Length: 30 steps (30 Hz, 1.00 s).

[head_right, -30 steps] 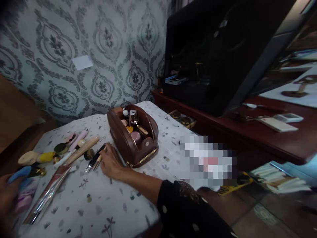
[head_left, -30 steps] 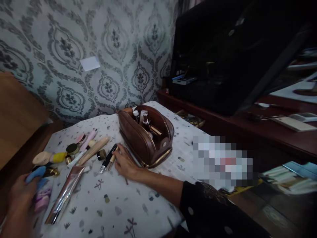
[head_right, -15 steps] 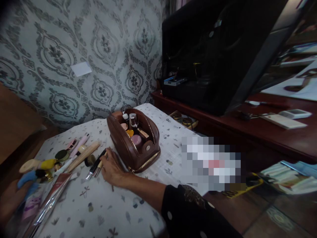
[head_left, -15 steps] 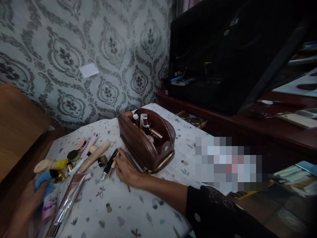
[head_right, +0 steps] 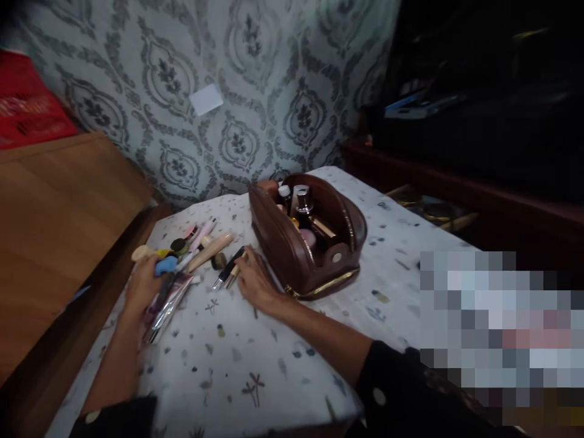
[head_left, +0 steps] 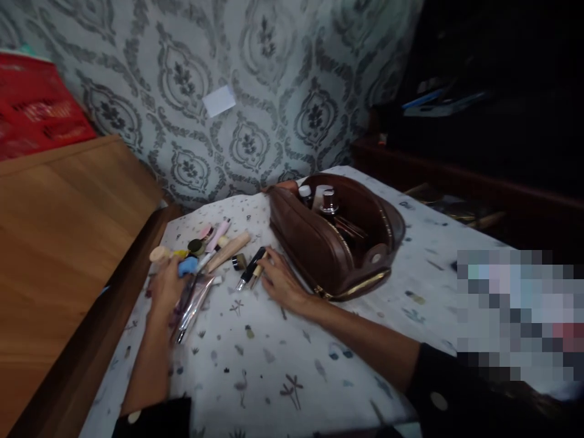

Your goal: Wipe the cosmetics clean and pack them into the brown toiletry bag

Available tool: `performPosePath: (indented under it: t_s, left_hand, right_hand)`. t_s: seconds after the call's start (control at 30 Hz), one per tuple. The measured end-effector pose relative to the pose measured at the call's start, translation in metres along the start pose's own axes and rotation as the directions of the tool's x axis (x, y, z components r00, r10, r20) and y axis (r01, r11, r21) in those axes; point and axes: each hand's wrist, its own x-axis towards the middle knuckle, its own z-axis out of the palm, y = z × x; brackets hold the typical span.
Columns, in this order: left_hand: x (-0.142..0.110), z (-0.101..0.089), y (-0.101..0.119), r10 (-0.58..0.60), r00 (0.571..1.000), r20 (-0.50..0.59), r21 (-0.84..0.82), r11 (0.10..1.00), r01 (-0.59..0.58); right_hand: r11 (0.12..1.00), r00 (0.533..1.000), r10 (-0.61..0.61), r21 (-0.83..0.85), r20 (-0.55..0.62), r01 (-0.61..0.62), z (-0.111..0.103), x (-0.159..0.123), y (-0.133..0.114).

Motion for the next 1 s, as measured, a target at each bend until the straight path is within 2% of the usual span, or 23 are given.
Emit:
performPosePath:
  t_s: [0.07,0.23,0.4,0.53,0.63,0.73,0.83,1.0]
  left_hand:
    - [-0.001,0.001,0.007,0.052,0.999,0.001,-0.041,0.998,-0.052]
    - [0.002,0.0,0.001,0.118,0.991,0.061,-0.361,0.928,-0.089]
    - [0.002,-0.001,-0.011,0.079,0.991,0.109,-0.381,0.924,-0.032]
    - [0.001,-0.001,-0.008,0.066,0.995,0.079,-0.377,0.926,-0.032]
    - [-0.002,-0.006,0.005,0.09,0.995,0.031,-0.382,0.921,-0.071]
    - [-0.01,-0.012,0.027,0.178,0.984,-0.02,-0.362,0.916,-0.173]
    - [-0.02,-0.014,0.054,0.299,0.954,-0.028,-0.339,0.895,-0.291]
    - [-0.037,-0.007,0.089,0.431,0.902,-0.007,-0.315,0.856,-0.411]
  right_hand:
    - [1.0,1.0,-0.018,-0.005,-0.008,0.018,0.0,-0.001,0.001]
    - [0.998,0.998,-0.058,0.001,-0.031,0.058,0.001,-0.003,0.006]
    - [0.997,0.997,-0.073,-0.013,-0.027,0.073,0.004,-0.003,0.011]
    - [0.996,0.996,-0.077,-0.038,-0.035,0.076,0.004,-0.003,0.011]
    - [0.997,0.997,-0.073,-0.013,-0.041,0.072,0.003,-0.003,0.01]
    - [0.998,0.998,-0.055,0.01,-0.029,0.055,0.002,-0.003,0.007]
    - [0.998,0.999,-0.046,0.033,-0.015,0.047,0.002,-0.002,0.005]
    - [0.998,0.998,-0.057,0.041,-0.019,0.057,0.0,-0.002,0.002]
